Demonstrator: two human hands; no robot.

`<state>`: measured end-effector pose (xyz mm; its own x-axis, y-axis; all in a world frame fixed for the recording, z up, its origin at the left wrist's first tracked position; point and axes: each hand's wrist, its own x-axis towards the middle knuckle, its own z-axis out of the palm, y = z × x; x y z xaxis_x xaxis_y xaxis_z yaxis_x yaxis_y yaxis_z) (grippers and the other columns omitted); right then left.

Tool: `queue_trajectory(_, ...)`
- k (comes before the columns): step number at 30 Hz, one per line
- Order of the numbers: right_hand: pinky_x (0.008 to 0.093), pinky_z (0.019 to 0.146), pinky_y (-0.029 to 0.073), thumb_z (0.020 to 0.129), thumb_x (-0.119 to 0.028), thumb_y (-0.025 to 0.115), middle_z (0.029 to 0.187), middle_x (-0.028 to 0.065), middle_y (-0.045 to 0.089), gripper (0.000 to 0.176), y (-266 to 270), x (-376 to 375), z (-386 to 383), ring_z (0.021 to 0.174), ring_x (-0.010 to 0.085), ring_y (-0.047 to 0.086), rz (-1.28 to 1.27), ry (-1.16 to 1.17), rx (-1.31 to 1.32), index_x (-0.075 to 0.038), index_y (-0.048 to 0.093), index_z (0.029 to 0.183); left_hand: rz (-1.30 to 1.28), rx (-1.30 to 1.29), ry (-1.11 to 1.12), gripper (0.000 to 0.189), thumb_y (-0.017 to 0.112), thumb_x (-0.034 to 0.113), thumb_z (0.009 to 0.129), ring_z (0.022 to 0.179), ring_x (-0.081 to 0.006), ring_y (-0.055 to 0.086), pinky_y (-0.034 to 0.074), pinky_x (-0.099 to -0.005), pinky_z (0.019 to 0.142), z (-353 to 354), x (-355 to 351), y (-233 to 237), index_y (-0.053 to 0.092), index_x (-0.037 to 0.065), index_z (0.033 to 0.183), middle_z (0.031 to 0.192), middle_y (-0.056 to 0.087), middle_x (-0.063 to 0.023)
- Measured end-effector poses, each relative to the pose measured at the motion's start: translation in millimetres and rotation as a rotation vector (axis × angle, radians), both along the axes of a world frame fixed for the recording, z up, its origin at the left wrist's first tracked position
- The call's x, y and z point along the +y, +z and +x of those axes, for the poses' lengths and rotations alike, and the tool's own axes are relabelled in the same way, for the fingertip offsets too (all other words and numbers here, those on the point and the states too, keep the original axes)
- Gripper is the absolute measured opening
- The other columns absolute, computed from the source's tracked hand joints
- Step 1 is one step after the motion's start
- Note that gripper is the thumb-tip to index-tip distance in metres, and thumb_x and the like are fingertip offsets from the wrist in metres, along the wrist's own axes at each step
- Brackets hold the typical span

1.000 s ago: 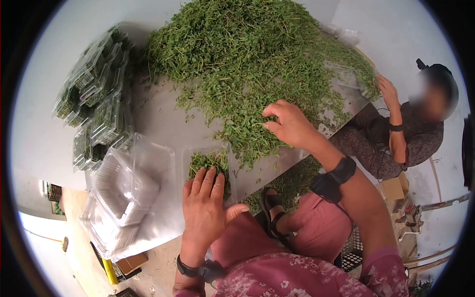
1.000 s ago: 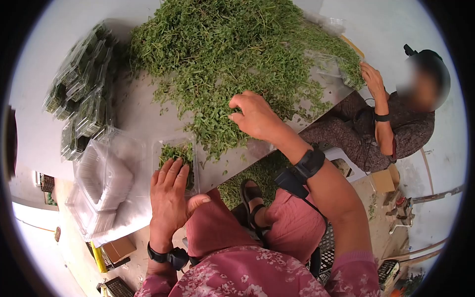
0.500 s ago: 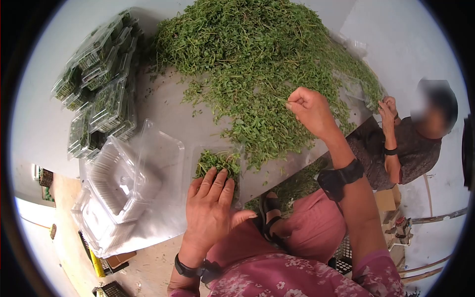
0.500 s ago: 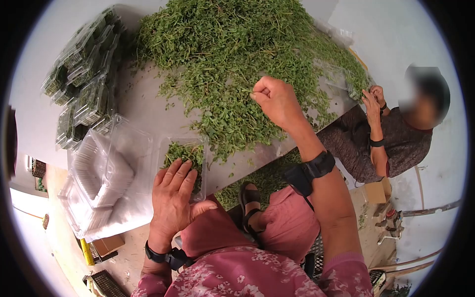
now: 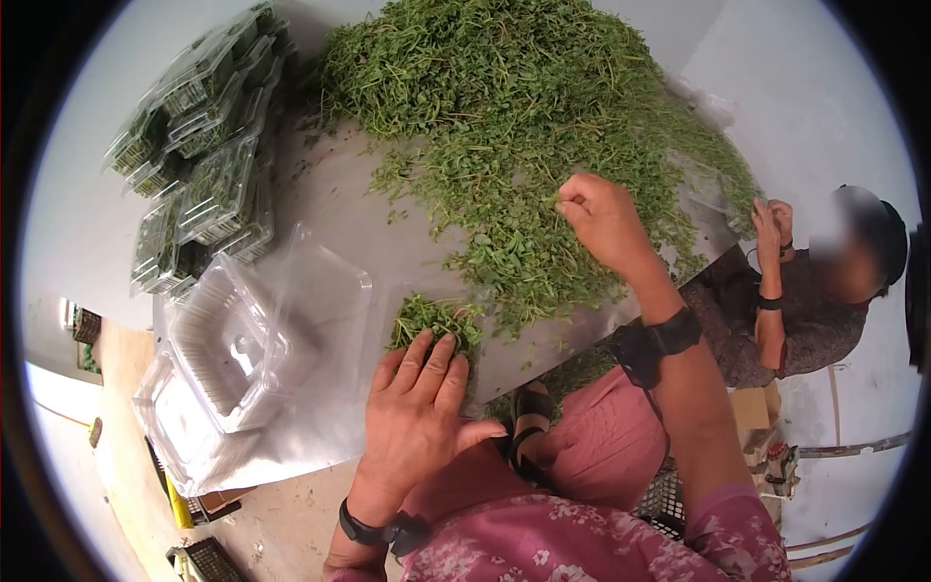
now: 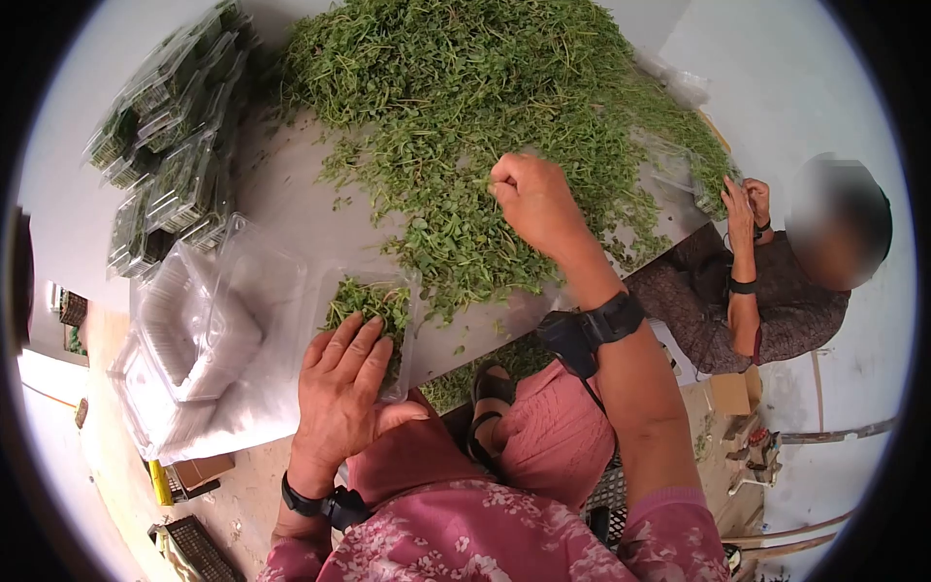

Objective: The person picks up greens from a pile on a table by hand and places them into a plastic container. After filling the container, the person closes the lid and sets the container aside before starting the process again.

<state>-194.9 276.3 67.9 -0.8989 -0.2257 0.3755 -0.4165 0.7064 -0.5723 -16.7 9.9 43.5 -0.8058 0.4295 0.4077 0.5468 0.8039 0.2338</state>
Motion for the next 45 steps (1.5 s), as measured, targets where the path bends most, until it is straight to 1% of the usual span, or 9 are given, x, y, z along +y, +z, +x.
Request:
queue_trajectory(4,0.0304,0.055,0.045,0.085,-0.009,0.070,0.071,0.0064,0.063,0.013,23.5,-16.7,15.4,0.058,0.0139,0.055,-0.204,0.062,-0.253,0.001,0.062,0.087,0.015,0.002,-0.013,0.081,0.064,0.068,0.075,0.123,-0.0388,0.051,0.039,-0.0513,0.100,2.6,-1.0,4.4,0.059,0.000,0.119,0.134,0.053,-0.0209)
queue_trajectory(10,0.0285,0.064,0.051,0.085,-0.012,0.070,0.087,0.0113,0.067,0.020,43.1,-68.0,60.6,0.069,0.0142,0.064,-0.303,0.523,-0.380,0.002,0.065,0.099,0.161,0.211,-0.003,0.076,0.062,0.065,0.078,0.124,-0.0406,0.049,0.036,-0.0531,0.102,6.3,-1.7,-0.7,0.057,0.002,0.121,0.137,0.048,-0.0240)
queue_trajectory(15,0.0277,0.069,0.051,0.088,-0.014,0.068,0.095,0.0075,0.066,0.025,26.6,-42.3,21.5,0.079,0.0122,0.063,-0.014,0.298,-0.216,0.002,0.064,0.108,0.001,-0.054,0.002,0.073,0.063,0.060,0.079,0.123,-0.0364,0.052,0.038,-0.0517,0.101,2.4,6.5,11.5,0.059,-0.001,0.119,0.130,0.056,-0.0215)
queue_trajectory(24,0.0296,0.067,0.051,0.086,-0.014,0.068,0.085,0.0093,0.070,0.025,118.6,10.2,4.2,0.074,0.0143,0.063,0.235,0.263,-0.317,0.003,0.065,0.105,0.080,-0.017,-0.024,0.071,0.060,0.061,0.081,0.117,-0.0352,0.057,0.041,-0.0498,0.099,-2.4,3.5,3.0,0.065,-0.004,0.108,0.117,0.064,-0.0207)
queue_trajectory(28,0.0331,0.069,0.052,0.086,-0.019,0.068,0.099,0.0155,0.069,0.034,107.6,10.8,-44.0,0.076,0.0186,0.065,0.331,0.268,-0.069,0.000,0.063,0.114,0.084,-0.017,-0.021,0.071,0.061,0.062,0.080,0.116,-0.0346,0.058,0.042,-0.0485,0.097,-3.0,2.2,4.5,0.065,-0.004,0.108,0.116,0.064,-0.0196)
queue_trajectory(33,0.0452,0.106,0.040,0.085,-0.039,0.068,0.142,0.0228,0.042,0.073,30.0,-36.6,-95.0,0.129,0.0374,0.044,0.526,0.301,-0.222,-0.006,0.041,0.144,0.085,-0.012,-0.029,0.071,0.066,0.061,0.076,0.114,-0.0346,0.059,0.044,-0.0475,0.095,-4.0,0.0,5.0,0.066,-0.003,0.107,0.117,0.064,-0.0188)
queue_trajectory(36,0.0548,0.110,0.033,0.079,-0.050,0.072,0.151,0.0237,0.028,0.085,2.4,-77.8,-100.3,0.136,0.0448,0.034,0.533,0.180,-0.317,-0.018,0.037,0.149,0.073,-0.021,-0.031,0.070,0.066,0.061,0.076,0.115,-0.0344,0.059,0.043,-0.0474,0.095,-3.5,-0.8,5.1,0.066,-0.002,0.108,0.117,0.064,-0.0185)
queue_trajectory(39,0.0581,0.110,0.030,0.074,-0.051,0.075,0.153,0.0207,0.025,0.086,-14.2,-95.8,-105.2,0.137,0.0472,0.031,0.587,0.175,-0.315,-0.023,0.040,0.147,0.075,-0.034,-0.030,0.071,0.066,0.061,0.076,0.115,-0.0344,0.059,0.043,-0.0473,0.096,-3.4,-1.1,4.7,0.066,-0.002,0.108,0.117,0.064,-0.0181)
queue_trajectory(45,0.0486,0.099,0.042,0.085,-0.016,0.068,0.126,0.0107,0.052,0.032,-12.1,-79.3,-119.8,0.124,0.0349,0.045,0.490,0.376,-0.345,-0.015,0.063,0.117,0.084,-0.005,-0.033,0.071,0.065,0.061,0.077,0.115,-0.0346,0.059,0.043,-0.0470,0.096,-3.5,-0.1,3.0,0.065,-0.002,0.108,0.116,0.064,-0.0179)
